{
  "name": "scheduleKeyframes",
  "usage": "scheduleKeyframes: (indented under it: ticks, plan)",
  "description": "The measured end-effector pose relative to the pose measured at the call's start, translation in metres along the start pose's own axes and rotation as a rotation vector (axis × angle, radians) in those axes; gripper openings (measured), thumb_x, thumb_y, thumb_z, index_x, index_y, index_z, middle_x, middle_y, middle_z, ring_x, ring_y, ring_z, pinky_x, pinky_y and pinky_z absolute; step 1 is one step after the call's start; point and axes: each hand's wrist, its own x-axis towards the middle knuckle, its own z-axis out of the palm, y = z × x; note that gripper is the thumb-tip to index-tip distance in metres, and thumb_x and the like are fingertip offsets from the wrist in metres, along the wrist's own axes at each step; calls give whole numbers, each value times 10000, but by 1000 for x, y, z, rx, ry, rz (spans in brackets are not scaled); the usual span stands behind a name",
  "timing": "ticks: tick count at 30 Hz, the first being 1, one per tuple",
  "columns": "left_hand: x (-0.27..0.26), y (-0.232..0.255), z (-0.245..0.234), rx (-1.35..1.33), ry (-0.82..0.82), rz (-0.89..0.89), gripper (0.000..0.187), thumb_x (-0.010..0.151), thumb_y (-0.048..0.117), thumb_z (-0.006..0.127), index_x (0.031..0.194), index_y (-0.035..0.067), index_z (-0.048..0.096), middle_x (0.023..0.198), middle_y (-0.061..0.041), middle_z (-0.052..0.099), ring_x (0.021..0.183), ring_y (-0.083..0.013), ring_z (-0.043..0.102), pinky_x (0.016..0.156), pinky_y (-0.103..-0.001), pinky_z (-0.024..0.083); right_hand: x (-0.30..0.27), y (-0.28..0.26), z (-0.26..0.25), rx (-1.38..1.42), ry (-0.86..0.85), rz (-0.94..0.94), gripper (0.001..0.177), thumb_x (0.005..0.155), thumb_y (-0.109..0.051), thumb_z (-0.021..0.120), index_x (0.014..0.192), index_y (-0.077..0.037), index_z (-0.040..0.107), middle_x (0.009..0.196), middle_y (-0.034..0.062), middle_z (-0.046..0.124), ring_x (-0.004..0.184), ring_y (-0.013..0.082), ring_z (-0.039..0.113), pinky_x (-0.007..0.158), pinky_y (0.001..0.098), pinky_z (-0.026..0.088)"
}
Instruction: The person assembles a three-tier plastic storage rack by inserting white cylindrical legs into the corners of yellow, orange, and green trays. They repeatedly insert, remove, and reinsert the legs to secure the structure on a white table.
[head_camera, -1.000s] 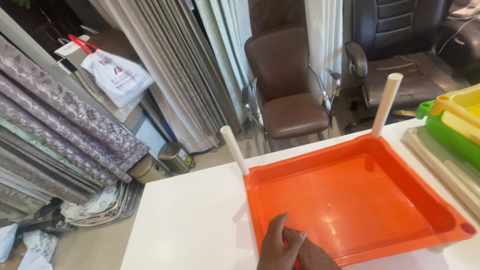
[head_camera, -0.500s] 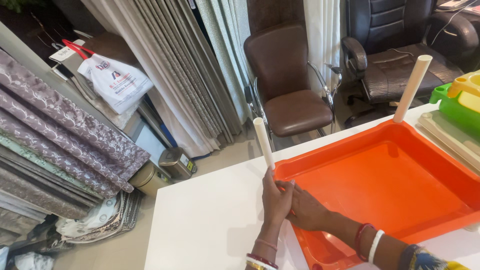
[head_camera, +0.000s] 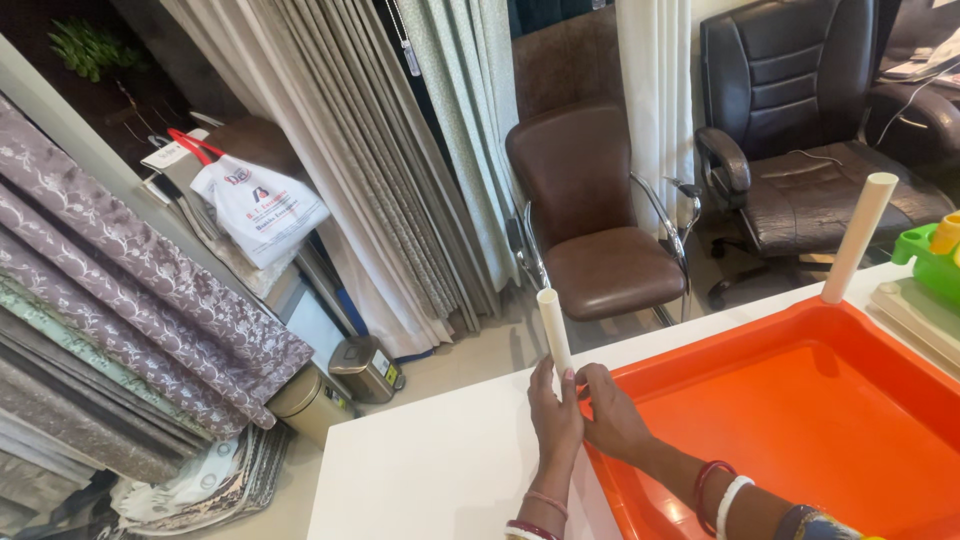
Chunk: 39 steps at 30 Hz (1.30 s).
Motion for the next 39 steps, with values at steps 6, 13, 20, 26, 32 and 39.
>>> scheduleKeyframes:
  ticks: [6, 13, 20, 26, 32, 39]
  plan:
    - [4, 16, -3, -125, -84, -348, 372, 975, 190, 555, 1323, 84, 628, 1106, -102, 755, 975, -280, 750, 863, -396, 554, 18, 2, 4, -135, 64, 94, 326, 886, -271, 713, 1055, -76, 513, 1024, 129, 669, 1036, 348, 632, 883, 459, 511]
    - [0, 29, -1, -41, 115, -146, 248, 943, 214, 674, 1145, 70, 668, 1055, -95, 776, 989, -248, 746, 828, -377, 569, 32, -5, -10, -220, 13, 160, 277, 844, -325, 720, 997, -96, 690, 969, 114, 774, 964, 342, 727, 839, 447, 567]
    - [1, 37, 3, -6, 152, -180, 251, 913, 271, 724, 1009, 72, 606, 975, -70, 715, 875, -242, 723, 727, -375, 587, 29, -3, -13, -148, 33, 79, 298, 813, -309, 735, 1030, -104, 725, 979, 131, 771, 970, 363, 716, 804, 470, 565]
    - [1, 36, 4, 28, 179, -187, 303, 896, 309, 754, 1012, 77, 598, 960, -69, 694, 867, -238, 701, 721, -373, 600, 34, 8, -3, -105, -12, 136, 254, 890, -288, 669, 1053, -123, 773, 1005, 129, 797, 994, 355, 734, 863, 449, 573]
    - [6, 35, 8, -61, 190, -107, 377, 910, 305, 735, 1142, 53, 577, 1033, -96, 698, 918, -231, 712, 785, -371, 600, 36, 12, -6, 86, -87, 80, 284, 883, -211, 663, 1132, -90, 726, 1032, 148, 797, 1043, 344, 758, 880, 428, 595]
    - [5, 39, 0, -178, 114, -109, 273, 960, 256, 665, 1120, 36, 682, 943, -98, 765, 832, -212, 776, 801, -337, 626, 36, 6, -5, 84, -119, 60, 322, 873, -217, 669, 1166, -85, 650, 1079, 114, 799, 1073, 349, 738, 914, 432, 572]
